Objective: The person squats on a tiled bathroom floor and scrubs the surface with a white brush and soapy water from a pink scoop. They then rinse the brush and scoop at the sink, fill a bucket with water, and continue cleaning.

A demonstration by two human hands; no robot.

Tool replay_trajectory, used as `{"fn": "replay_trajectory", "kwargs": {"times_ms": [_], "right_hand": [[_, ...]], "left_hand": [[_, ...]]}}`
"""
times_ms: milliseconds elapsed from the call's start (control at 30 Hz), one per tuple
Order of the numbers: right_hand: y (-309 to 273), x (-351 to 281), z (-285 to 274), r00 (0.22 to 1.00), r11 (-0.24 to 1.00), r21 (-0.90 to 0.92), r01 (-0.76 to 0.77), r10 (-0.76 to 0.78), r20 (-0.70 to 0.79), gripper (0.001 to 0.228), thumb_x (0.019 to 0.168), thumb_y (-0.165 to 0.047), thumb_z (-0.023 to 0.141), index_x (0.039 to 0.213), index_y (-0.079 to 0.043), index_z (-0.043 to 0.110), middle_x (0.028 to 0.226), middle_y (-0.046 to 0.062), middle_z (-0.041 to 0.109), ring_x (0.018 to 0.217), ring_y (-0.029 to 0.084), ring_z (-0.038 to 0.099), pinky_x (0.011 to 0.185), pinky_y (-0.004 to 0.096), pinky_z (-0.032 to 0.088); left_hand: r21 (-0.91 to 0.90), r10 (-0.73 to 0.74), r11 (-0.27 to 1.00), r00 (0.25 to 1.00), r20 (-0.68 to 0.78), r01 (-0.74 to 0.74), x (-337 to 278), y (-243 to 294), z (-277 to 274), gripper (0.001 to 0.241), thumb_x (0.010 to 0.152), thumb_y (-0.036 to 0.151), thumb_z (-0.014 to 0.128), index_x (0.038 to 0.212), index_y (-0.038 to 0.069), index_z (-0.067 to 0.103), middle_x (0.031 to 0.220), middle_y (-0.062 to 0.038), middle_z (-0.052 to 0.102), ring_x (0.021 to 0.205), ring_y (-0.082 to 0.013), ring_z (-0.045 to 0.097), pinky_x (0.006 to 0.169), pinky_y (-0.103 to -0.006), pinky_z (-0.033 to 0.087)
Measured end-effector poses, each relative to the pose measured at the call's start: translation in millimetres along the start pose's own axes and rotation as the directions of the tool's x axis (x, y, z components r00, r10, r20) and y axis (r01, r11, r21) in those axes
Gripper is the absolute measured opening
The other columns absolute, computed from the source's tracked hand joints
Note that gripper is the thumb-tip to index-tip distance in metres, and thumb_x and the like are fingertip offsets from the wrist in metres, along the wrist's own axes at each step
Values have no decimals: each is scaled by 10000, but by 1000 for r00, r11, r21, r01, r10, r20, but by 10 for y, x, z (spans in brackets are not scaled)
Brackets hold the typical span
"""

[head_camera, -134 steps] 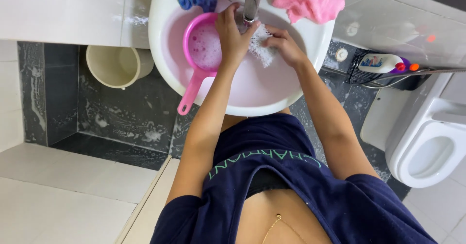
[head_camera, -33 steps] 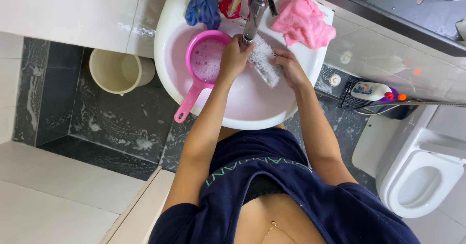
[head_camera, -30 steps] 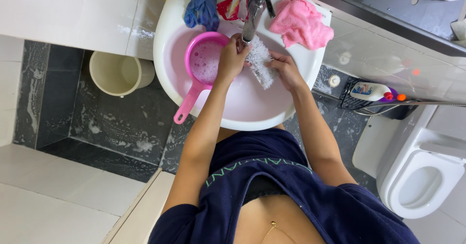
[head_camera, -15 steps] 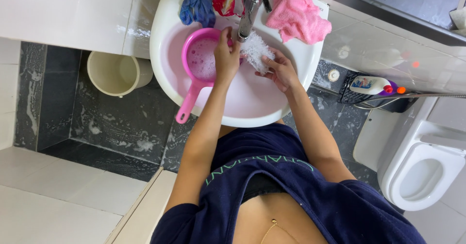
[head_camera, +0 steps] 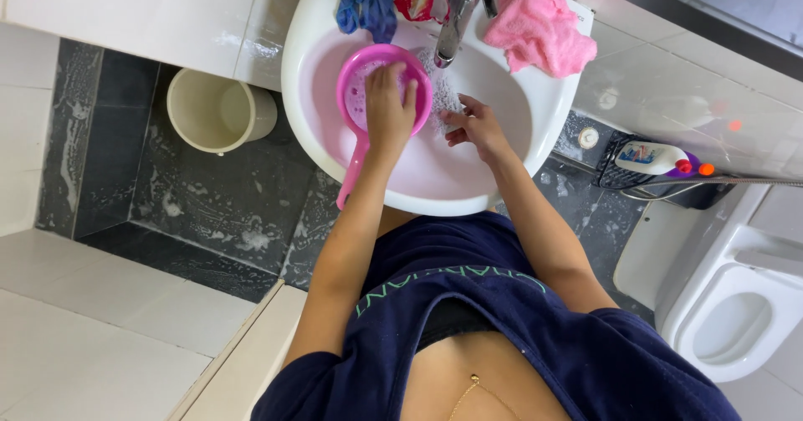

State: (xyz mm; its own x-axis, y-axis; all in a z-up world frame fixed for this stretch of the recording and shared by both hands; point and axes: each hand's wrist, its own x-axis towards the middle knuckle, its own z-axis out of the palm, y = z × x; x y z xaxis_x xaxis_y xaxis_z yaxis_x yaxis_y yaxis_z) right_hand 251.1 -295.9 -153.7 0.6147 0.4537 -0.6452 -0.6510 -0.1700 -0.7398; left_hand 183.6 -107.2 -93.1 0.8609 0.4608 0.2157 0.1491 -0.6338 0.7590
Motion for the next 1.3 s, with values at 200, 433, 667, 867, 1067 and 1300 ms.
{"fn": "replay_trajectory", "kwargs": {"times_ms": [200,433,667,867,1067,1300], "right_hand": [[176,221,-101,998,994,107,-38,33,54,774,903,5,724,1585,16,358,1104,122,562,859,236,700,766,424,681],[99,199,-142,980,930,313,-194,171,102,746,944,133,536,1602,-56,239,1238,110,572,1004,244,673,896,480,658],[81,231,-78,970,937,289,-194,139,201,629,999,76,448,1611,-17,338,1260,136,650,1015,291,709,878,488,643],[37,245,-49,977,944,266,-193,162,136,591,972,122,386,1546,-18,389,1284,159,645,1062,306,713,900,504,649],[-15,248,-34,975,945,262,-195,157,157,607,962,131,419,1542,-48,399,1239,151,652,1040,298,709,881,496,652],[53,272,-35,987,977,166,-132,115,108,565,962,99,472,1511,-20,408,1186,154,644,901,277,704,796,443,647]], "left_hand": [[67,78,994,994,79,-84,-491,197,-241,349,949,136,711,1245,-3,589,1280,-218,637,1286,-456,533,1104,-531,419],[-18,-10,1000,1000,18,10,-618,237,-473,298,983,99,688,1250,-4,606,1275,-213,645,1284,-413,578,1109,-496,475],[100,28,994,999,41,-32,-671,199,-450,265,983,103,689,1215,-4,619,1257,-201,656,1284,-409,575,1108,-499,469],[105,37,993,992,121,-49,-663,182,-501,282,962,118,702,1204,-5,625,1254,-167,663,1312,-409,544,1138,-506,435],[97,27,995,993,118,-39,-640,158,-531,314,954,119,743,1219,1,625,1294,-171,649,1332,-401,542,1136,-496,443],[246,-9,968,972,234,-50,-635,135,-530,579,700,246,906,1166,21,645,1347,-142,605,1334,-394,492,1108,-498,429]]}}
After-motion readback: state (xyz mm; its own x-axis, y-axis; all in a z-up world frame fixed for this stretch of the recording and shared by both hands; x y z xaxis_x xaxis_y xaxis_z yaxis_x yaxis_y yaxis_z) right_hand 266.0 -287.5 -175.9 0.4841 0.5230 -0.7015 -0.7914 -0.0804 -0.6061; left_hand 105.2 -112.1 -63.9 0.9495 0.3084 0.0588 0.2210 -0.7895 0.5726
